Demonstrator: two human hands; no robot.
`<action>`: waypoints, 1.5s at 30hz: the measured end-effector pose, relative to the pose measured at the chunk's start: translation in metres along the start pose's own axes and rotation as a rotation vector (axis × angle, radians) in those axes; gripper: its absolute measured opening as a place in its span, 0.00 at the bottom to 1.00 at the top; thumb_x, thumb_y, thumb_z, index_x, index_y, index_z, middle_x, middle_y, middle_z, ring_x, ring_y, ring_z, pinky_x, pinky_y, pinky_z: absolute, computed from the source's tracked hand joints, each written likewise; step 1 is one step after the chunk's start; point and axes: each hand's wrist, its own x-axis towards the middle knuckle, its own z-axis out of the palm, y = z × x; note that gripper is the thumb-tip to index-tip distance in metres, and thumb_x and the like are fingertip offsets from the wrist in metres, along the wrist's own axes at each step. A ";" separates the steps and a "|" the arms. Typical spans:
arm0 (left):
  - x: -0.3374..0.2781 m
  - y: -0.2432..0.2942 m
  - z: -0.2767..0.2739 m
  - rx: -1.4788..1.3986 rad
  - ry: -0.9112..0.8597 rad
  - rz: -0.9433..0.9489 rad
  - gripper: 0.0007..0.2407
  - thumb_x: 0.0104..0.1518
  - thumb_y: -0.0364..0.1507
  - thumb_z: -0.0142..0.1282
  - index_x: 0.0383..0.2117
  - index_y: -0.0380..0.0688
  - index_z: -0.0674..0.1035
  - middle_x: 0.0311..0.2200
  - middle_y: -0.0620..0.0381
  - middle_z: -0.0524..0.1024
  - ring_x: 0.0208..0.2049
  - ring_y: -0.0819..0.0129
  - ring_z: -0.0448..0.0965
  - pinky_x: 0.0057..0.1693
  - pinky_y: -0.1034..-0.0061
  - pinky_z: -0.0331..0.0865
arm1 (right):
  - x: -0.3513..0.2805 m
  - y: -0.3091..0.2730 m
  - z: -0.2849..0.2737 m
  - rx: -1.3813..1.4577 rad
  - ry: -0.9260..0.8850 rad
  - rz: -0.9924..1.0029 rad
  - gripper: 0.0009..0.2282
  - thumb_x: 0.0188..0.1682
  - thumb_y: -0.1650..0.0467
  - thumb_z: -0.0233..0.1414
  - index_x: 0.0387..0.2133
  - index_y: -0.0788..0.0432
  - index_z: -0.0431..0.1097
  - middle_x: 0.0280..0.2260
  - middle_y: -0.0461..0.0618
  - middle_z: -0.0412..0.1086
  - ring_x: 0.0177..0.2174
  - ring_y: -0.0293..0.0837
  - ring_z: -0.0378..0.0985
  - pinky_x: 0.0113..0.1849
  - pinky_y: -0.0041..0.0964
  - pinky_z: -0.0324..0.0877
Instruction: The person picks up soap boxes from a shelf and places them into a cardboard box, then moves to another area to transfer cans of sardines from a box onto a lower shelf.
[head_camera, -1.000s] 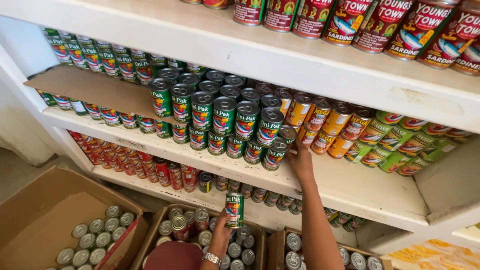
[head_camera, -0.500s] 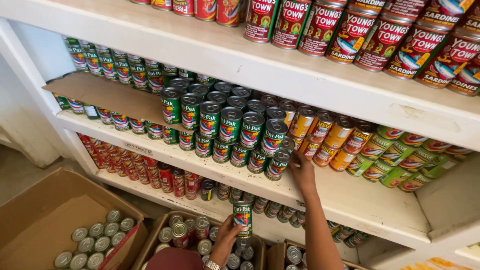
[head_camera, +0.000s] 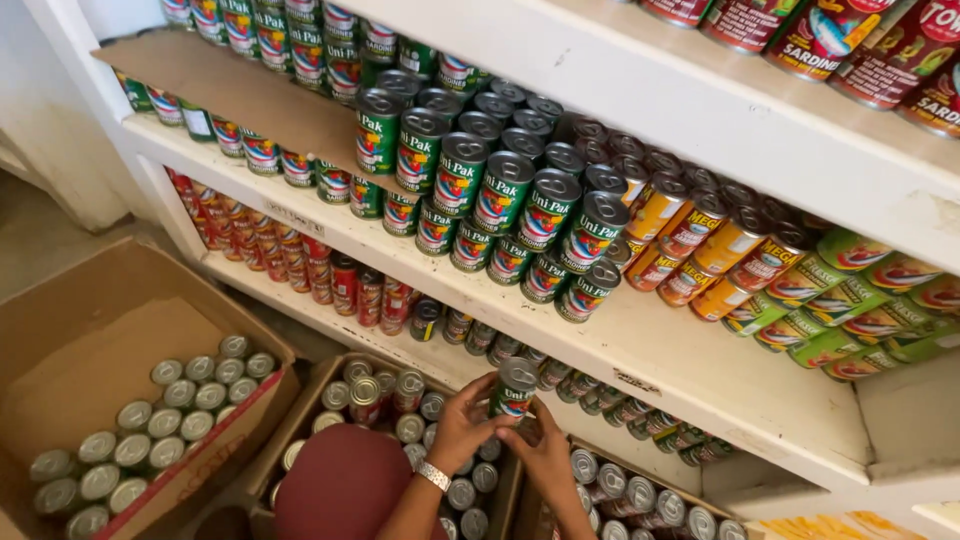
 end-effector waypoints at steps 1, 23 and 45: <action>-0.003 0.007 0.003 -0.009 0.002 -0.004 0.32 0.47 0.20 0.70 0.62 0.35 0.69 0.52 0.48 0.77 0.51 0.65 0.79 0.56 0.69 0.76 | 0.000 0.002 -0.005 -0.008 0.001 0.006 0.31 0.41 0.72 0.64 0.59 0.62 0.60 0.47 0.52 0.76 0.45 0.43 0.81 0.47 0.36 0.75; -0.013 0.037 0.017 0.395 -0.048 0.097 0.26 0.50 0.18 0.62 0.60 0.45 0.72 0.59 0.58 0.74 0.59 0.66 0.74 0.64 0.68 0.67 | 0.138 -0.166 -0.108 -0.019 0.592 -0.637 0.07 0.57 0.70 0.56 0.38 0.63 0.67 0.32 0.45 0.70 0.33 0.33 0.71 0.36 0.29 0.70; -0.008 0.030 0.016 0.391 0.000 0.022 0.24 0.48 0.18 0.63 0.55 0.45 0.76 0.52 0.57 0.78 0.50 0.68 0.79 0.57 0.72 0.75 | 0.157 -0.187 -0.104 -0.217 0.313 -0.685 0.20 0.48 0.70 0.61 0.49 0.69 0.64 0.38 0.48 0.74 0.36 0.35 0.75 0.37 0.30 0.72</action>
